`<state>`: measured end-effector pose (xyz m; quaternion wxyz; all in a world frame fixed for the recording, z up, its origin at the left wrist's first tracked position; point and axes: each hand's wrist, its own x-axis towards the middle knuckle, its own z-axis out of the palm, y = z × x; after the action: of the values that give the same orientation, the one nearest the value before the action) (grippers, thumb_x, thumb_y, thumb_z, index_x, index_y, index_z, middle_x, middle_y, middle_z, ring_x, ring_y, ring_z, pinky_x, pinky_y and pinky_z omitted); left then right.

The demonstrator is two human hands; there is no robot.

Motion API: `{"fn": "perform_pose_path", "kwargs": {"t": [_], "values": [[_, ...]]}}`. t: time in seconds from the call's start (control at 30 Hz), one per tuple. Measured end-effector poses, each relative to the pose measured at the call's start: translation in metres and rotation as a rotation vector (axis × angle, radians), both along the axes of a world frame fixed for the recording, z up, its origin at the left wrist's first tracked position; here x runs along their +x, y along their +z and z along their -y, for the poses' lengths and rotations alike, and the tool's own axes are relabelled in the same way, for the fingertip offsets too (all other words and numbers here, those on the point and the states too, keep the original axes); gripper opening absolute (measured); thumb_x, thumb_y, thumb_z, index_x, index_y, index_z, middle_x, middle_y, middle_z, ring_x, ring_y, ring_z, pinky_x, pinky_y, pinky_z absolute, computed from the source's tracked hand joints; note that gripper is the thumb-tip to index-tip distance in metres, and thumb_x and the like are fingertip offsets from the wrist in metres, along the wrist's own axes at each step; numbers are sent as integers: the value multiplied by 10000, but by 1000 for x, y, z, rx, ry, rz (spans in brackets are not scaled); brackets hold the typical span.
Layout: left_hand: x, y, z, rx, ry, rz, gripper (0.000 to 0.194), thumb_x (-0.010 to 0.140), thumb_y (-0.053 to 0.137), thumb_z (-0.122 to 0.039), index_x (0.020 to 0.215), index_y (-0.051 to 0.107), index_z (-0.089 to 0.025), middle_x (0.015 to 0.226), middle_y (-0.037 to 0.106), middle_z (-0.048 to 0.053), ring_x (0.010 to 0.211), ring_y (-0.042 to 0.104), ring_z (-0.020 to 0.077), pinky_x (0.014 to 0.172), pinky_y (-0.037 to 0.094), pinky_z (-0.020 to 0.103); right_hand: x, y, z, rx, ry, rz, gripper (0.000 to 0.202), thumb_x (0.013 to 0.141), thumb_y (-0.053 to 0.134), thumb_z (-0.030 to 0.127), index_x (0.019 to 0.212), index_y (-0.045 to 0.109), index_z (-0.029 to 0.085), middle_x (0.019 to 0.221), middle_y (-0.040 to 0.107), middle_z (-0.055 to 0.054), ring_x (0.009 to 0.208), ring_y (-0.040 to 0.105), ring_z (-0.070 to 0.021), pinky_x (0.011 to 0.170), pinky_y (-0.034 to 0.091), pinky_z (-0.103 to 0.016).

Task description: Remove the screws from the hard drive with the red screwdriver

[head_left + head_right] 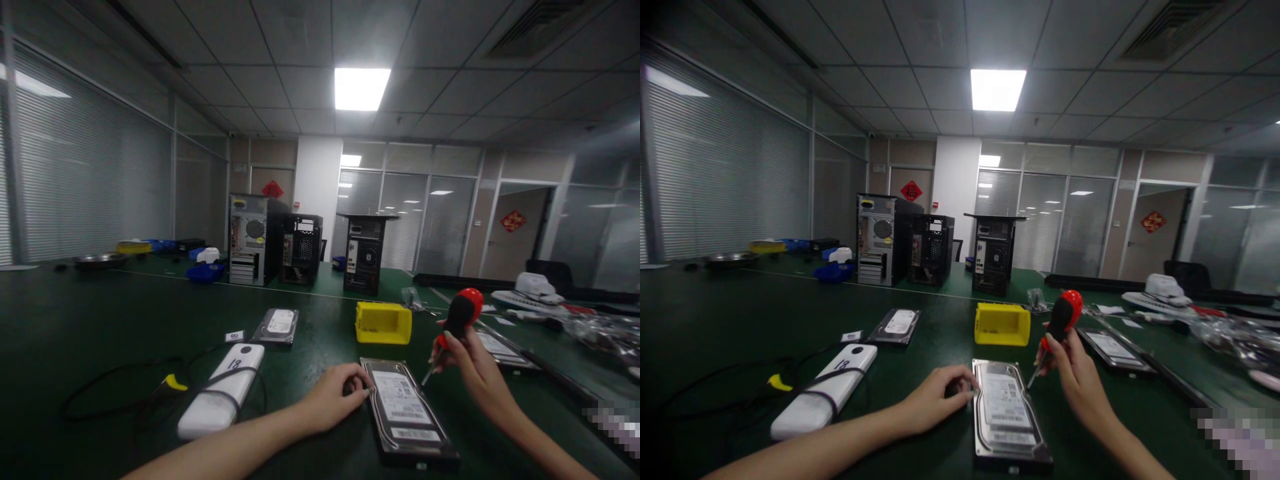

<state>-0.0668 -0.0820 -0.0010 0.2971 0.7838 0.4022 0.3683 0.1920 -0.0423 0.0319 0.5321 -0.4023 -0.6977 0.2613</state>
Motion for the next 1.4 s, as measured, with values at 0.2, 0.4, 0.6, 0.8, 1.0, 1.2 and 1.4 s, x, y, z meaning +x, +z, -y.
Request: {"fn": "perform_pose_path", "kwargs": {"t": [0.2,0.4,0.6,0.8,1.0,1.2,1.4], "values": [[0,0,1,0,-5,1,206,783,525,-169,948,643,-130,769,604,16,706,534,138,650,401,205,1,0,2,9,-28,40,456,870,370,529,1181,376,196,793,603,-49,633,609,-195,645,498,-357],[-1,-1,-1,3,-1,-6,209,782,528,-169,952,643,-132,758,597,12,696,531,134,641,395,202,2,2,1,7,-39,57,456,867,372,533,1177,379,200,803,600,-47,636,608,-191,649,497,-353],[-1,0,-1,15,3,-7,213,779,528,-164,949,649,-124,742,592,10,688,534,134,640,396,203,2,4,2,0,-25,46,446,868,372,532,1172,379,206,792,599,-40,635,610,-189,644,501,-352],[0,-1,0,15,3,-8,208,773,530,-158,940,652,-129,757,604,12,702,538,135,651,403,199,0,3,3,4,-36,35,442,866,373,536,1163,388,210,768,599,-33,628,608,-189,631,498,-345],[0,0,0,12,0,-4,211,776,526,-159,944,648,-120,756,597,17,700,531,136,643,401,201,1,2,2,5,-38,35,454,863,373,541,1174,380,211,758,604,-31,604,605,-186,628,497,-345],[-1,-1,0,20,2,-12,202,777,530,-166,940,643,-128,774,598,18,713,533,136,655,407,204,0,4,3,-8,-57,30,488,853,372,559,1184,379,201,777,619,-47,603,612,-194,642,500,-362],[-1,-2,0,16,7,-23,200,789,528,-182,947,644,-140,768,600,13,714,532,137,652,409,204,2,5,2,0,-40,32,515,866,375,533,1268,336,213,780,606,-38,612,609,-194,637,499,-365]]}}
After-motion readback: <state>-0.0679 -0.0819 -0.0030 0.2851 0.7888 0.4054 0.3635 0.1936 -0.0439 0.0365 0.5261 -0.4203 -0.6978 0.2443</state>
